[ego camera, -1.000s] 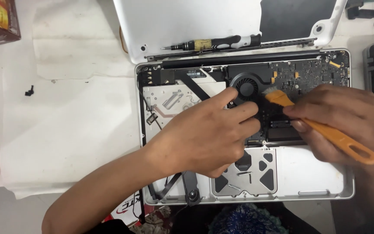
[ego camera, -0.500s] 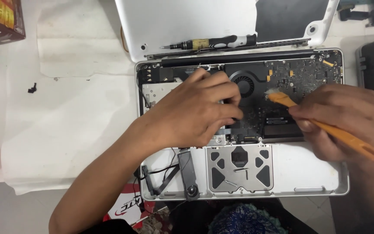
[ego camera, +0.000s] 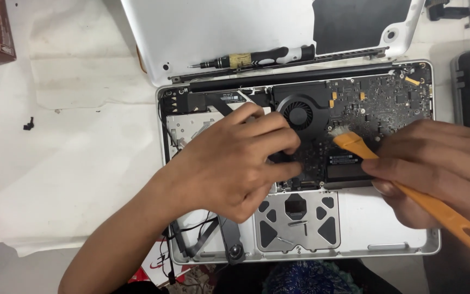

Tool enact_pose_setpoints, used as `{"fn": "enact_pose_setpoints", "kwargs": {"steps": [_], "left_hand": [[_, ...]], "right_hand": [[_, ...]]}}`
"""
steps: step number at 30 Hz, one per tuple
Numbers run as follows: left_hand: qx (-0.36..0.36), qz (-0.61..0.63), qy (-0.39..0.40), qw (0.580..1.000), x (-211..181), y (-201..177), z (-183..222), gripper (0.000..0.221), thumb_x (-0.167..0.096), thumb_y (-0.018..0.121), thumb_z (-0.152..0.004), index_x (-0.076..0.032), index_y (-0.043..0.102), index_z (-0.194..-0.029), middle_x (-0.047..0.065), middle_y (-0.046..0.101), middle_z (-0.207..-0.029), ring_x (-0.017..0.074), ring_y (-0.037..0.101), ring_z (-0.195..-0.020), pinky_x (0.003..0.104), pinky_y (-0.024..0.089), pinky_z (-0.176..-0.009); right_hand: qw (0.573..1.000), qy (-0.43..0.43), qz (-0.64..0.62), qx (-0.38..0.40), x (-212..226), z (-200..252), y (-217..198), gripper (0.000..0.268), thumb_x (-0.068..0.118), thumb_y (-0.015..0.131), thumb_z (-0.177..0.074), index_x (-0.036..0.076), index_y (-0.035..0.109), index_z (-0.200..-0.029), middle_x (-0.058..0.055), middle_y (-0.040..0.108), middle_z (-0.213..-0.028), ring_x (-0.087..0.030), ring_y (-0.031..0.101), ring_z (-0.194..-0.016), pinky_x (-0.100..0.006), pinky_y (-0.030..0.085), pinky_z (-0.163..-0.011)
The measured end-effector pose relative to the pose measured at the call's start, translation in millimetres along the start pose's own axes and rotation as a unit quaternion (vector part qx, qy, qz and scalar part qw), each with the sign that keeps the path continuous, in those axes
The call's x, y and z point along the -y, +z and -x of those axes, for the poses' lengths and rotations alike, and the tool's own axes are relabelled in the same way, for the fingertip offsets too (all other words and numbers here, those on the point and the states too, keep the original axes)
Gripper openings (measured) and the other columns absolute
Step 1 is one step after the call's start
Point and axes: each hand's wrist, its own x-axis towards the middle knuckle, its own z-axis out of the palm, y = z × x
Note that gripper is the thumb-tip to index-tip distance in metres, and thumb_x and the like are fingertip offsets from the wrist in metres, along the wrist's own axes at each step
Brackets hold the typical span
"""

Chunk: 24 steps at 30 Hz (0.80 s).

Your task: Disassembling a laptop by removing internal screws and components using a screwdriver and a plastic spudger.

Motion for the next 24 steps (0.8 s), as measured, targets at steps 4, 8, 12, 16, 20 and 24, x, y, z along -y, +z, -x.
{"fn": "enact_pose_setpoints", "kwargs": {"steps": [4, 8, 12, 16, 20, 24], "left_hand": [[0.016, -0.038, 0.005, 0.999, 0, -2, 0, 0.027, -0.018, 0.062, -0.072, -0.015, 0.078, -0.094, 0.006, 0.065, -0.103, 0.0263, 0.058, -0.1, 0.044, 0.044, -0.088], [0.026, -0.041, 0.006, 0.999, 0, 2, 0, 0.021, -0.019, 0.063, -0.073, -0.014, 0.078, -0.087, 0.004, 0.065, -0.102, 0.0248, 0.057, -0.1, 0.043, 0.043, -0.088], [0.035, -0.042, 0.001, 0.998, 0, 4, 1, 0.023, -0.024, 0.063, -0.074, -0.015, 0.08, -0.087, 0.004, 0.067, -0.107, 0.0245, 0.056, -0.104, 0.045, 0.043, -0.092], [0.034, -0.02, -0.021, 0.999, 0, 2, 1, 0.035, -0.022, 0.057, -0.077, -0.015, 0.081, -0.1, 0.007, 0.065, -0.106, 0.0265, 0.054, -0.105, 0.048, 0.043, -0.089], [0.051, 0.007, -0.022, 0.998, -2, -2, -5, 0.038, -0.025, 0.053, -0.08, -0.012, 0.083, -0.1, 0.01, 0.064, -0.109, 0.028, 0.052, -0.104, 0.05, 0.038, -0.09], [0.064, -0.011, -0.01, 0.998, -4, -1, -4, 0.04, -0.03, 0.054, -0.078, -0.011, 0.082, -0.099, 0.011, 0.065, -0.113, 0.0261, 0.052, -0.105, 0.049, 0.039, -0.087]], "right_hand": [[1.0, -0.02, 0.001, 0.023, -6, 5, -5, 0.014, 0.008, 0.059, -0.093, 0.002, 0.067, -0.103, -0.008, 0.066, -0.081, -0.024, 0.067, -0.068, -0.033, 0.059, -0.063], [0.997, 0.002, -0.01, 0.071, -3, 2, -10, 0.02, 0.009, 0.058, -0.093, 0.002, 0.066, -0.11, -0.007, 0.066, -0.087, -0.026, 0.068, -0.074, -0.036, 0.059, -0.067], [0.997, 0.012, -0.01, 0.079, -2, 0, -11, 0.02, 0.009, 0.06, -0.092, 0.002, 0.066, -0.11, -0.007, 0.067, -0.088, -0.025, 0.068, -0.074, -0.035, 0.058, -0.066], [0.997, 0.0, -0.011, 0.077, -4, 4, -4, 0.02, 0.007, 0.059, -0.093, 0.003, 0.064, -0.112, -0.006, 0.066, -0.089, -0.024, 0.068, -0.077, -0.034, 0.059, -0.07], [0.999, 0.016, -0.042, -0.007, -17, 27, 11, 0.015, 0.015, 0.054, -0.096, 0.009, 0.065, -0.104, -0.002, 0.067, -0.077, -0.017, 0.066, -0.065, -0.031, 0.06, -0.062], [0.982, 0.062, -0.174, 0.032, -11, -1, 2, 0.015, 0.011, 0.06, -0.088, 0.001, 0.068, -0.097, -0.006, 0.075, -0.077, -0.017, 0.074, -0.064, -0.024, 0.064, -0.061]]}}
